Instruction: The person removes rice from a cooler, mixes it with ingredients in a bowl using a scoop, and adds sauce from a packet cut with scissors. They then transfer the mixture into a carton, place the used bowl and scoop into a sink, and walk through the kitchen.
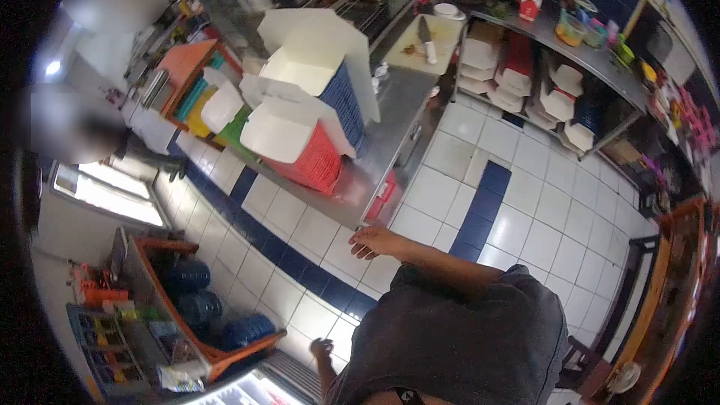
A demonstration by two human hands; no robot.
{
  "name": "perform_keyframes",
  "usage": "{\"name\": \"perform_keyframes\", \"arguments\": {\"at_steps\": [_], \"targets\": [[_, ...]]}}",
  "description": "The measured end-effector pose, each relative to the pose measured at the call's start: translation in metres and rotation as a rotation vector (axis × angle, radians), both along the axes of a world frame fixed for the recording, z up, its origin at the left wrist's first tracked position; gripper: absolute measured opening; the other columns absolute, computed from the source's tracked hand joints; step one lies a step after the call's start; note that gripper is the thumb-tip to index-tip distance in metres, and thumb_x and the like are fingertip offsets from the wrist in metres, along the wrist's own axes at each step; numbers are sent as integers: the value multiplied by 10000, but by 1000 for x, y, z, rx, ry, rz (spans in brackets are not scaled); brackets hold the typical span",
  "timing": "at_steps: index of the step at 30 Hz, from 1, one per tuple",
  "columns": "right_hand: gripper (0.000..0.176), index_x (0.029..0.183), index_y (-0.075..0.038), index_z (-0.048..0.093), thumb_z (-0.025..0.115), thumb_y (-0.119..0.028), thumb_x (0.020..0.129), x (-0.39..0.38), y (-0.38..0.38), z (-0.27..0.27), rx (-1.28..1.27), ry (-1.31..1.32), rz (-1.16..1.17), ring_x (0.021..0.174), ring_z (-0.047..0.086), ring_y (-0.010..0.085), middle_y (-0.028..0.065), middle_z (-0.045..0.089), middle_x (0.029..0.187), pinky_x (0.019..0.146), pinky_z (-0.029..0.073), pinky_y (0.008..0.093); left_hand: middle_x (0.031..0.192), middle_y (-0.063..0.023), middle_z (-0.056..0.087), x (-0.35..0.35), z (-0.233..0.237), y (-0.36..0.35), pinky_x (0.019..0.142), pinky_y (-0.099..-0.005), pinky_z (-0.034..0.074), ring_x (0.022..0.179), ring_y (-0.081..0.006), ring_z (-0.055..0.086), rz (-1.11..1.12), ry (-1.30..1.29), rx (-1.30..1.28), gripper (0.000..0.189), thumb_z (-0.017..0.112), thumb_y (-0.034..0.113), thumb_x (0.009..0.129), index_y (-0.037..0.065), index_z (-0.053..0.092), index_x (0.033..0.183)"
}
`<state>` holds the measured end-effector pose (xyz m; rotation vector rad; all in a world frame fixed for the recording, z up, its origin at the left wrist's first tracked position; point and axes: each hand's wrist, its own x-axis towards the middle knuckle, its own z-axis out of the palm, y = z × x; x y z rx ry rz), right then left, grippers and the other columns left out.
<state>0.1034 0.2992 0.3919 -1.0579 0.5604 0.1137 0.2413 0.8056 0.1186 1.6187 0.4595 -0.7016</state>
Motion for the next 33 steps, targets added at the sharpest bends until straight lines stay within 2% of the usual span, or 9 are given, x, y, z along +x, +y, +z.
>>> {"name": "perform_keyframes", "arguments": {"at_steps": [1, 2, 9, 11, 12, 15, 17, 29, 33], "targets": [[286, 1169, -70, 597, 449, -262, 1017, -3, 4, 3, -6, 8, -37, 940, 656, 166, 75, 679, 1047, 813, 528, 316, 865, -220, 642, 41, 2, -3, 493, -327, 540, 685, -291, 667, -298, -227, 37, 294, 501, 97, 916, -57, 494, 1166], [281, 1168, -67, 594, 450, -260, 1023, 0, 9, -1, -5, 28, -45, 947, 655, 162, 70, 679, 1055, 818, 531, 321, 935, -228, 642, 56, 39, -28, 545, -356, 542, 736, -308, 676, 32, -30, 124, 314, 482, 114, 913, -48, 490, 1183], [283, 1179, -84, 578, 475, -295, 1021, -1, 25, 3, -47, -1, -23, 954, 649, 152, 54, 670, 1047, 814, 528, 316, 971, -183, 650, 89, 27, -108, 662, -429, 588, 820, -342, 695, -356, 171, 9, 318, 529, 133, 894, -3, 540, 1181], [282, 1177, -84, 581, 473, -293, 1021, 6, 20, -1, -70, 21, -30, 959, 648, 155, 55, 670, 1050, 820, 528, 317, 802, -121, 624, 62, 10, -123, 477, -371, 541, 695, -305, 695, -333, 89, 70, 207, 553, 73, 859, 0, 605, 1046], [284, 1179, -80, 582, 472, -288, 1020, 13, 17, -2, -81, 32, -30, 958, 649, 159, 58, 670, 1049, 822, 528, 319, 793, -92, 661, 64, -16, -119, 661, -406, 534, 744, -280, 661, -809, -341, 267, 240, 699, 286, 781, 77, 665, 894], [297, 1184, -61, 583, 479, -283, 1018, 47, 9, 2, -100, 47, 66, 963, 649, 172, 69, 669, 1056, 836, 526, 328, 681, -134, 638, 31, -54, -101, 639, -426, 498, 703, -324, 629, -672, -561, 747, 165, 675, 282, 718, 123, 639, 693], [304, 1189, -54, 581, 485, -285, 1016, 82, 8, 12, -97, 43, 91, 971, 646, 175, 77, 668, 1072, 850, 520, 334, 692, -186, 623, 16, -57, -78, 589, -451, 490, 619, -291, 618, -444, -68, 632, 278, 596, 194, 747, -67, 616, 840], [341, 1210, -41, 566, 494, -309, 1011, 422, 101, 0, -76, -41, 393, 989, 645, 197, 98, 660, 1098, 870, 513, 346, 867, -90, 715, 185, -49, 62, 631, -394, 556, 751, -269, 709, -1403, -484, 882, 187, 624, 226, 839, 73, 643, 736], [368, 1229, -20, 553, 500, -309, 1007, 510, 116, 27, -11, -70, 405, 1006, 638, 202, 109, 647, 1118, 881, 508, 358, 840, -118, 661, 340, -15, 37, 639, -425, 567, 765, -305, 699, -812, -192, 584, 132, 566, 195, 875, 67, 597, 864]]}}
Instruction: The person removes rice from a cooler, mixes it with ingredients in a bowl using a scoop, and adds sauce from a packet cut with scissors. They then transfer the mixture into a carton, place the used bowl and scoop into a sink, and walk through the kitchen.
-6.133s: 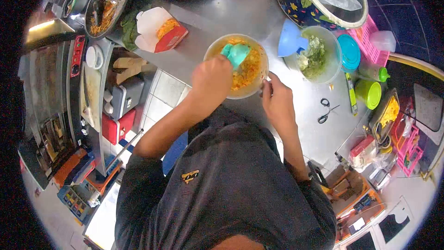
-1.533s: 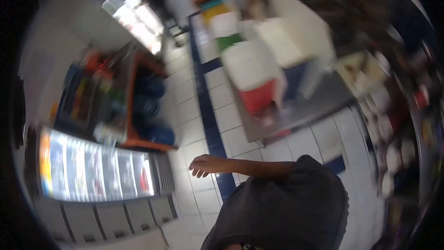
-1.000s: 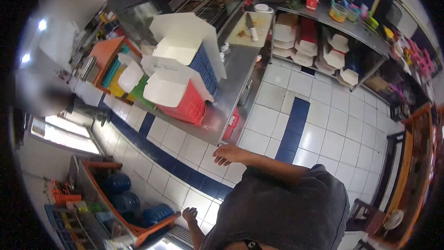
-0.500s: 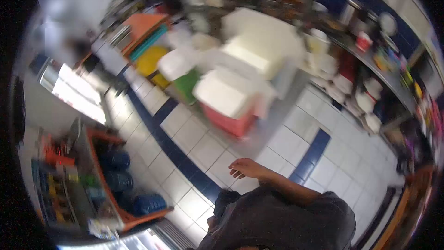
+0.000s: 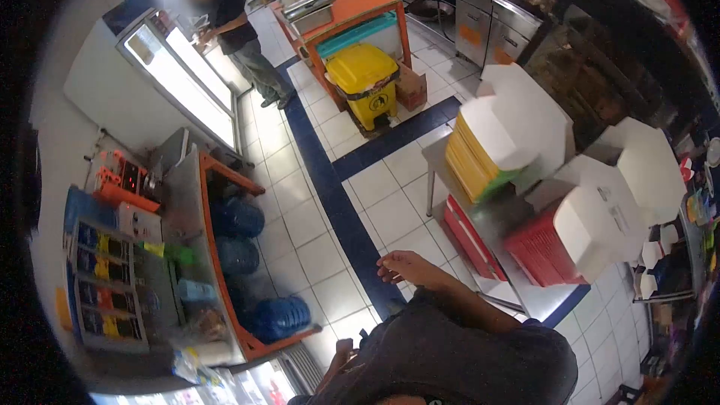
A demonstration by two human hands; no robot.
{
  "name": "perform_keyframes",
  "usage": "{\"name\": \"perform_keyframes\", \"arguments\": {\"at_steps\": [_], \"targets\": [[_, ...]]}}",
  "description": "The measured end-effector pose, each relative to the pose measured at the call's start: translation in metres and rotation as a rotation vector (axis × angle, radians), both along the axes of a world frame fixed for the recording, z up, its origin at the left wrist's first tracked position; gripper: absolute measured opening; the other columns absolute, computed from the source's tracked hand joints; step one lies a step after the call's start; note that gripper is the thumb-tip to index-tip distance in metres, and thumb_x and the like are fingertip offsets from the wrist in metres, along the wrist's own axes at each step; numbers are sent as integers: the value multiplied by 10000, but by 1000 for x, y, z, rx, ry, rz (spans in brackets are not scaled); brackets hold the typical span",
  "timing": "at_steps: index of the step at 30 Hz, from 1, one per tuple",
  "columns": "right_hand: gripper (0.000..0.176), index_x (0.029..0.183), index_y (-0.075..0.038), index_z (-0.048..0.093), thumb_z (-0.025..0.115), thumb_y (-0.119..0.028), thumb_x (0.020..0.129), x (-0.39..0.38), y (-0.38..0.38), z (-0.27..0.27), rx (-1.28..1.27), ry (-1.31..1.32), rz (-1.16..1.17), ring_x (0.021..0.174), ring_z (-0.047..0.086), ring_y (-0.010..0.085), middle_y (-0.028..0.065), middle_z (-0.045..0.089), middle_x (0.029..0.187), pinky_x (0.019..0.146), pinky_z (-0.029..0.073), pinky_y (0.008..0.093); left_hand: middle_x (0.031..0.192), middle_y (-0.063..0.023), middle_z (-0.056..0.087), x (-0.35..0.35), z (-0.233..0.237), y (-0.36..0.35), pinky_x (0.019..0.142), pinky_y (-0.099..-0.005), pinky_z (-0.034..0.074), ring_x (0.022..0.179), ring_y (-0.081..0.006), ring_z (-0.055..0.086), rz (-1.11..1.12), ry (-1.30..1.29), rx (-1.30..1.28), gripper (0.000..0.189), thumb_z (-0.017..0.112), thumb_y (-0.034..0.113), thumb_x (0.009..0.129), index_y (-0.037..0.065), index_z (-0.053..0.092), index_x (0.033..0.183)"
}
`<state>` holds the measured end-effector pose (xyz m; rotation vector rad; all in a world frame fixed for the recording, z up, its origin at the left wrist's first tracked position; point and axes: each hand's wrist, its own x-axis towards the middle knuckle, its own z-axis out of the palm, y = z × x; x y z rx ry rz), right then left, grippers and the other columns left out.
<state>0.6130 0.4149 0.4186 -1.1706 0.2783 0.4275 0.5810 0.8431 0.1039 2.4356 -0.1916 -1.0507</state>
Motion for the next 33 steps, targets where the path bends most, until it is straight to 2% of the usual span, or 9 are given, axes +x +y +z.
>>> {"name": "perform_keyframes", "arguments": {"at_steps": [4, 10, 14, 16, 17, 20, 25, 31, 33], "targets": [[365, 1238, -15, 549, 503, -294, 1008, 68, -27, -22, -71, 5, -116, 980, 651, 209, 110, 655, 1109, 853, 523, 349, 858, -132, 580, 154, -7, -45, 639, -442, 571, 782, -331, 687, 822, 376, -360, 155, 487, 175, 925, 58, 540, 1012], [334, 1226, -4, 552, 476, -251, 1014, 190, -105, -58, -90, 104, -303, 976, 657, 208, 133, 658, 1113, 858, 533, 346, 874, -130, 597, 354, 21, -154, 607, -399, 563, 749, -305, 678, 692, 274, -392, 297, 543, 178, 901, -8, 532, 1132], [324, 1218, -15, 558, 475, -255, 1016, 286, -160, -11, -90, -3, -386, 989, 648, 208, 121, 654, 1102, 863, 532, 339, 817, -155, 610, 441, 33, -202, 571, -389, 543, 701, -289, 655, 775, 162, -291, 283, 570, 157, 872, -37, 561, 1078], [323, 1206, -18, 564, 482, -265, 1016, 323, -186, 3, -79, -21, -449, 988, 646, 202, 113, 653, 1097, 866, 530, 338, 756, -156, 606, 483, -13, -186, 556, -384, 537, 659, -289, 643, 215, -143, -228, 228, 604, 158, 846, -46, 611, 947], [322, 1203, -19, 566, 487, -268, 1014, 340, -200, 7, -84, -65, -515, 988, 646, 200, 111, 654, 1096, 869, 530, 340, 752, -140, 621, 507, -14, -199, 563, -385, 537, 662, -289, 649, -80, -199, 44, 184, 617, 145, 821, -24, 624, 892], [315, 1198, -18, 569, 490, -262, 1015, 377, -244, 12, -73, -120, -642, 988, 645, 198, 108, 657, 1089, 867, 530, 338, 740, -91, 666, 571, -13, -250, 583, -387, 538, 672, -289, 668, -1004, 41, 726, 68, 656, 105, 747, 40, 664, 728], [330, 1197, -5, 566, 494, -270, 1013, 413, -328, -24, -2, -29, -925, 975, 642, 209, 120, 650, 1083, 850, 521, 350, 741, -90, 679, 690, -25, -333, 595, -403, 538, 691, -291, 678, -985, -127, 402, 59, 679, 127, 717, 70, 679, 727], [337, 1181, 1, 573, 477, -275, 1013, 417, -400, -5, -118, -4, -1287, 970, 643, 220, 134, 651, 1083, 843, 519, 352, 742, -89, 693, 842, -29, -559, 606, -420, 539, 709, -293, 689, -1639, -476, 172, 64, 702, 150, 687, 99, 694, 726], [338, 1186, -1, 580, 486, -272, 1008, 411, -419, 1, -176, 78, -1406, 965, 646, 227, 137, 658, 1064, 847, 520, 354, 746, -100, 692, 899, -21, -642, 611, -459, 530, 747, -291, 693, -1227, -64, -80, 103, 710, 192, 664, 113, 702, 729]]}}
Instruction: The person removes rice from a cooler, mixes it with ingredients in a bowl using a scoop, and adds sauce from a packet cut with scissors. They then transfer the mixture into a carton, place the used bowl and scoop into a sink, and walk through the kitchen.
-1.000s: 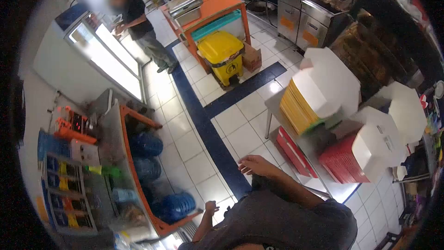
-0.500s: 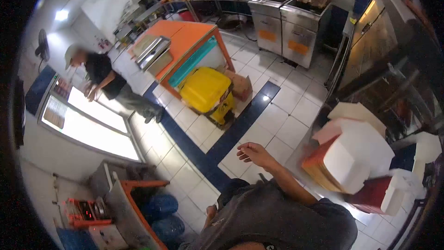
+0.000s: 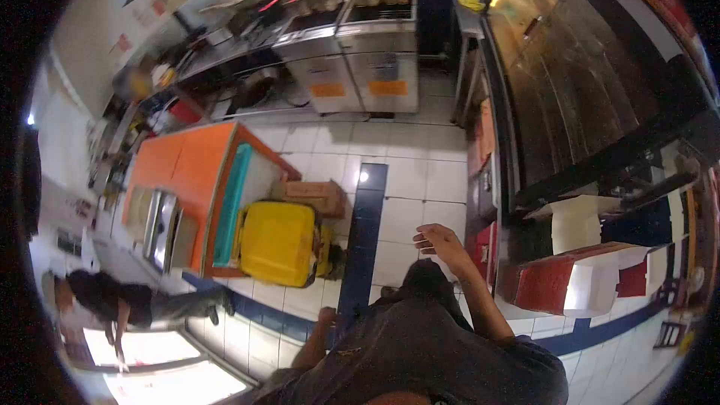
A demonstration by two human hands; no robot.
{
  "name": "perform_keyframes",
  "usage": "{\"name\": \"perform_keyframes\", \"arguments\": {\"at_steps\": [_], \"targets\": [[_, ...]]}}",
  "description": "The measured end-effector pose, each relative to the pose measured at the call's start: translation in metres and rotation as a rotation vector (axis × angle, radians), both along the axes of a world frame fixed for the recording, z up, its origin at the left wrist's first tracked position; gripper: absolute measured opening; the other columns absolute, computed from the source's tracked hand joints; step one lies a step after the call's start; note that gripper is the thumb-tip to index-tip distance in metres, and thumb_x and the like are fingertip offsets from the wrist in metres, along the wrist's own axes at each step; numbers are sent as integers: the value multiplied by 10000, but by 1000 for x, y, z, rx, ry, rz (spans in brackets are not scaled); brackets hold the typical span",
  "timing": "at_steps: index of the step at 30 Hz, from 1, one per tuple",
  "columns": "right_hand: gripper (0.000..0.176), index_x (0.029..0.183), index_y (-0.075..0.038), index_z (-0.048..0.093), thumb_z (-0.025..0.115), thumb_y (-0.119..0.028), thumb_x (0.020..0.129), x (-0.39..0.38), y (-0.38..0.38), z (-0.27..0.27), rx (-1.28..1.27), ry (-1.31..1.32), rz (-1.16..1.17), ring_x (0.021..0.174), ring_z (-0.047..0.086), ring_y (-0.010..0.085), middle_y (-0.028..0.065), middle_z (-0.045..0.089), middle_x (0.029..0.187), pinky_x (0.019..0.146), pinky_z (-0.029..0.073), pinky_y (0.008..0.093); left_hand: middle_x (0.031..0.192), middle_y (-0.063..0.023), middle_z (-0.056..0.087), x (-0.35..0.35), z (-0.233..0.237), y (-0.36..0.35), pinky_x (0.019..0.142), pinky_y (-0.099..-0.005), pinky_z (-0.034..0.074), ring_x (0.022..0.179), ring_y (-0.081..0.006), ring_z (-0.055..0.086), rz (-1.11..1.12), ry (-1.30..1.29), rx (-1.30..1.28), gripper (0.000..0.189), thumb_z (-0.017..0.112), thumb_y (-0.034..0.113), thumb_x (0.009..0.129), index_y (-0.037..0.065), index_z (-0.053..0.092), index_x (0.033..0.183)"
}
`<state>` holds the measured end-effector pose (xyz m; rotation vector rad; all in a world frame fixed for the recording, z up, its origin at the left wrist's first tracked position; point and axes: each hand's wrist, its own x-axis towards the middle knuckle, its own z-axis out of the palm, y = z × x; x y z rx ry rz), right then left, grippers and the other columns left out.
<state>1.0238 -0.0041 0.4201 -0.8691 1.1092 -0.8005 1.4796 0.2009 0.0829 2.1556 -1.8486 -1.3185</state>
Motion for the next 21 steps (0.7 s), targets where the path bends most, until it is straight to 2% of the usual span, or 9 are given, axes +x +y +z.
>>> {"name": "perform_keyframes", "arguments": {"at_steps": [1, 3, 5, 8, 9, 11, 13, 17, 21], "targets": [[338, 1186, -1, 580, 486, -272, 1008, -5, -8, -3, 8, 13, -36, 965, 646, 227, 137, 658, 1064, 847, 520, 354, 748, -105, 691, 19, 1, -39, 613, -478, 526, 765, -289, 696, 213, 222, 37, 122, 714, 213, 652, 120, 706, 731], [358, 1194, -6, 578, 489, -300, 1010, -18, -26, -15, 69, 60, -216, 998, 642, 220, 132, 663, 1087, 865, 513, 333, 750, -92, 678, 39, 6, -128, 620, -465, 530, 749, -286, 683, 415, 198, 127, 129, 698, 216, 686, 96, 689, 733], [338, 1176, -9, 585, 500, -284, 1000, -33, -48, -38, 86, 65, -329, 969, 652, 218, 126, 672, 1068, 846, 518, 332, 820, -122, 695, 57, -12, -202, 610, -434, 538, 721, -274, 677, 421, 645, -222, 156, 674, 230, 774, 78, 696, 748], [287, 1152, -44, 598, 537, -261, 975, -54, -97, -71, 168, 37, -456, 900, 671, 211, 114, 689, 1004, 781, 539, 354, 793, -113, 670, 9, 22, -328, 608, -408, 531, 715, -244, 666, -367, -486, -210, 196, 618, 225, 849, 66, 668, 747], [287, 1152, -44, 598, 537, -261, 975, -61, -130, -81, 161, 41, -459, 900, 671, 211, 114, 689, 1004, 781, 539, 354, 793, -113, 670, -6, 36, -350, 608, -408, 531, 715, -244, 666, -368, -481, -218, 196, 618, 225, 849, 66, 668, 747], [291, 1161, -51, 596, 541, -268, 975, -75, -190, -107, 201, -9, -419, 908, 671, 213, 119, 683, 1031, 772, 542, 354, 766, -85, 634, -32, 60, -390, 623, -386, 519, 737, -223, 658, 822, 688, 73, 227, 589, 246, 871, 47, 635, 773], [317, 1166, -36, 580, 542, -287, 978, -77, -263, -79, 147, 17, -390, 926, 667, 223, 129, 671, 1066, 772, 545, 356, 739, -46, 593, -50, 49, -423, 623, -377, 502, 729, -215, 639, 894, 755, 64, 254, 534, 255, 901, 24, 605, 824], [362, 1225, -41, 536, 562, -300, 973, -83, -417, -49, 66, 4, -406, 951, 664, 229, 124, 666, 1067, 787, 547, 355, 727, -61, 597, -62, 20, -470, 610, -376, 506, 710, -221, 640, 728, 454, 111, 247, 527, 246, 908, 22, 610, 844], [302, 1215, -59, 530, 572, -225, 965, -96, -550, -16, -64, -117, -490, 869, 678, 238, 126, 662, 1031, 729, 574, 356, 715, -75, 601, -50, -24, -500, 597, -376, 509, 692, -227, 642, 103, -69, 164, 241, 520, 237, 916, 21, 615, 865]]}}
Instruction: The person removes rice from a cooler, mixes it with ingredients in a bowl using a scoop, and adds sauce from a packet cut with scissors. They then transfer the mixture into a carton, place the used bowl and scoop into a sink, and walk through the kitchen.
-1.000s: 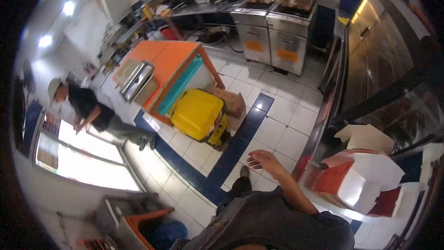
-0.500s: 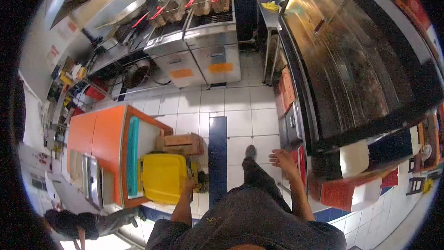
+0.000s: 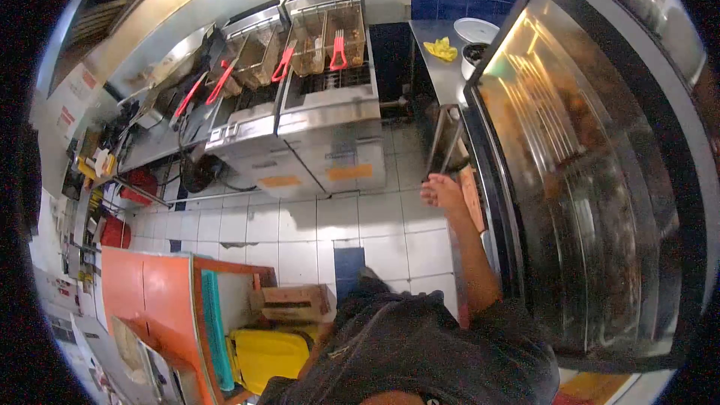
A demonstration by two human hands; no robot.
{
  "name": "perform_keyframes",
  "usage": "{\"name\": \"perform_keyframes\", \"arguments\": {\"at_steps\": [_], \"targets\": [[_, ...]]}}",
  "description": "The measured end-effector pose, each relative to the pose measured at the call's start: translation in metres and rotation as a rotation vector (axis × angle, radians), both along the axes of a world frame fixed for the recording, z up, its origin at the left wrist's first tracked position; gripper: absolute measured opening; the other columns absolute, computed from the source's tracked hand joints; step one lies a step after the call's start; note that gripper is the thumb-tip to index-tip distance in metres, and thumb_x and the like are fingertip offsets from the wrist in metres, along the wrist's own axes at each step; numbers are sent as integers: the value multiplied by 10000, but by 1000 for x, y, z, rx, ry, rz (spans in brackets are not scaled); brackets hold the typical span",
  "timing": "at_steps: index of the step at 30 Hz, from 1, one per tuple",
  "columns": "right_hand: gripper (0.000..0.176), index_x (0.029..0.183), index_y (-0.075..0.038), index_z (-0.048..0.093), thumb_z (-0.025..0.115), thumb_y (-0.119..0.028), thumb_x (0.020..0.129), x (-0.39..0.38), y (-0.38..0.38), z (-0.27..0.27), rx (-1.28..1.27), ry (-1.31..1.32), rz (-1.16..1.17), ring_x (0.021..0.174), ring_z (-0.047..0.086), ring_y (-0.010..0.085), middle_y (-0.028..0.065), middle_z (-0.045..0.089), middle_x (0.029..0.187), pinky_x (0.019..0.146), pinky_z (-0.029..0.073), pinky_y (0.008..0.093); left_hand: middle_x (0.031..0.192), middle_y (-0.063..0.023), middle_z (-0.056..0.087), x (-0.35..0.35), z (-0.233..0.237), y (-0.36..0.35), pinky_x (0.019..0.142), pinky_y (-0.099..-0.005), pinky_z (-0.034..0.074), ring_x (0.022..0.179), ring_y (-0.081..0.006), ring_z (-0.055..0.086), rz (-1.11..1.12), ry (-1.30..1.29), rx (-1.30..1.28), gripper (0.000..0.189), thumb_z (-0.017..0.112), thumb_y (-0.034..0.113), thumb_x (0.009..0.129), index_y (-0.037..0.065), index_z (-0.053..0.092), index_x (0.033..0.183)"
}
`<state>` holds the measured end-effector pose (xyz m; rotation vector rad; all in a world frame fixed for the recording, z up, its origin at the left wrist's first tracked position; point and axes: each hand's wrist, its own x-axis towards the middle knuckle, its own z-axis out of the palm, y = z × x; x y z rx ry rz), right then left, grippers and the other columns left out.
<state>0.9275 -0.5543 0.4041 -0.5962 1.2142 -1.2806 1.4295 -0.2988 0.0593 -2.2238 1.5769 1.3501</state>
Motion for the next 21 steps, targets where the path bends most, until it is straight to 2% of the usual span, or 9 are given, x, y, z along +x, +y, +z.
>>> {"name": "perform_keyframes", "arguments": {"at_steps": [3, 7, 9, 10, 12, 13, 16, 17, 21], "targets": [[264, 1197, -56, 525, 559, -172, 962, -11, -79, 9, -96, -41, -130, 864, 677, 251, 137, 657, 1023, 737, 578, 367, 706, -86, 604, 7, 2, -34, 587, -376, 512, 678, -232, 643, -204, -68, 82, 238, 515, 230, 922, 20, 618, 880], [233, 1140, -15, 523, 558, -155, 957, -55, -178, 14, -136, -248, -195, 873, 675, 271, 155, 651, 1022, 753, 581, 387, 694, -100, 608, 11, 8, -114, 574, -376, 515, 659, -237, 644, -245, -32, 64, 234, 508, 221, 930, 19, 623, 901], [230, 1100, 20, 503, 563, -146, 953, -77, -227, 23, -187, -346, -227, 892, 668, 297, 171, 643, 1022, 772, 581, 404, 688, -107, 610, 16, 10, -170, 568, -376, 517, 650, -240, 644, -104, 78, 37, 233, 504, 216, 933, 18, 625, 911], [242, 1075, 47, 476, 558, -142, 950, -88, -252, 26, -185, -378, -301, 890, 663, 327, 198, 633, 998, 775, 583, 419, 685, -111, 611, 19, 11, -200, 564, -376, 518, 645, -242, 645, 111, 267, 56, 233, 503, 214, 935, 18, 627, 916], [265, 1121, 50, 448, 543, -123, 945, -120, -306, 14, -248, -576, -402, 905, 647, 368, 238, 592, 1039, 798, 589, 449, 679, -118, 613, 19, 30, -249, 558, -376, 519, 636, -245, 645, 766, 1020, 287, 232, 499, 209, 939, 17, 629, 927], [325, 1180, 48, 425, 545, -136, 941, -136, -333, 14, -220, -625, -500, 923, 634, 377, 253, 555, 1085, 811, 590, 463, 730, -119, 601, 12, 38, -275, 549, -359, 528, 670, -249, 655, 811, 539, 182, 224, 512, 185, 937, -10, 597, 1006], [456, 1298, 27, 368, 560, -167, 933, -182, -404, 5, -206, -678, -715, 978, 602, 385, 254, 481, 1196, 824, 595, 484, 895, -154, 596, -27, 94, -327, 698, -412, 542, 764, -294, 658, 887, 604, -58, 328, 502, 225, 918, -30, 532, 1123], [528, 1357, 8, 334, 572, -186, 928, -197, -423, 6, -229, -682, -829, 1015, 583, 384, 241, 442, 1260, 824, 599, 491, 926, -169, 597, -34, 95, -342, 690, -420, 549, 830, -332, 662, 888, 565, -75, 352, 496, 203, 917, -46, 517, 1164], [580, 1409, -57, 329, 578, -148, 893, -241, -468, -22, -131, -534, -1263, 1130, 533, 399, 141, 360, 1418, 765, 620, 509, 904, -139, 586, -80, 100, -364, 572, -407, 543, 767, -304, 671, 1039, 610, -23, 283, 508, 181, 909, -7, 525, 1120]]}}
